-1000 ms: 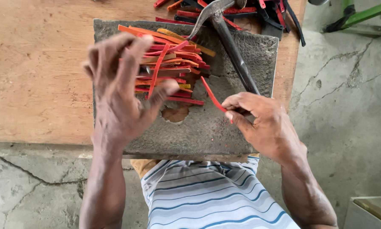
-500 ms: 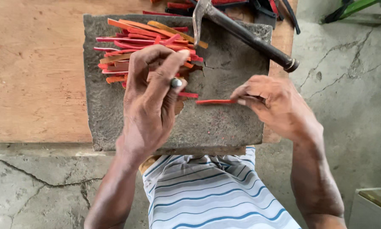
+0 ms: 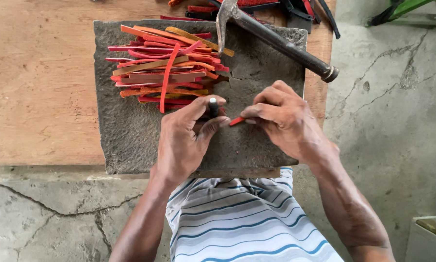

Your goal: The person sorts colorful rubber strips from a plastic bag onto a wooden table. They then use a hammer and a metal punch to repeatedly strike and shape individual red rubber strips on a stone slab.

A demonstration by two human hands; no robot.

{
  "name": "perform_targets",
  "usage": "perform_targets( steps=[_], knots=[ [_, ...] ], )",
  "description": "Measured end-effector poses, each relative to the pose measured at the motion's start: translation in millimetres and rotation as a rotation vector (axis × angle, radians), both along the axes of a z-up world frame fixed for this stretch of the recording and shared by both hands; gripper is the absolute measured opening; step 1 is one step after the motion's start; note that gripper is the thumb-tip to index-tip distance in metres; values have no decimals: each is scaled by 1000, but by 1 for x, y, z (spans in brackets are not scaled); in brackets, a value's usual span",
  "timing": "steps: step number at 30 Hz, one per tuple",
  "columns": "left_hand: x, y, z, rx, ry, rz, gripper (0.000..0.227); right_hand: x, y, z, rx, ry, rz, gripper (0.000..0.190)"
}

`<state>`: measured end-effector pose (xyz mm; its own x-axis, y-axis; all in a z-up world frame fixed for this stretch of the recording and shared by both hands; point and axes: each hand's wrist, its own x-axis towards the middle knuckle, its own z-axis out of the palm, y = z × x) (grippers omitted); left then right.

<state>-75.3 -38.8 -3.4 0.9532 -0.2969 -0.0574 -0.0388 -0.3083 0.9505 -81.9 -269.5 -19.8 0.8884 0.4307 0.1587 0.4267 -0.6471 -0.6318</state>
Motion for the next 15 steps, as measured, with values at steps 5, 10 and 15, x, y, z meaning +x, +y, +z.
perform_targets(
  steps=[5, 10, 15],
  knots=[
    [0, 7, 0, 199, -149, -83, 31, -8, -8, 12, 7, 84, -11, 21],
    [-6, 4, -4, -27, 37, -12, 24, -10, -2, 16, -11, 48, -32, 19],
    [-3, -1, -7, -186, 134, -31, 20, -11, -2, 16, -45, 47, -32, 20]
  ],
)
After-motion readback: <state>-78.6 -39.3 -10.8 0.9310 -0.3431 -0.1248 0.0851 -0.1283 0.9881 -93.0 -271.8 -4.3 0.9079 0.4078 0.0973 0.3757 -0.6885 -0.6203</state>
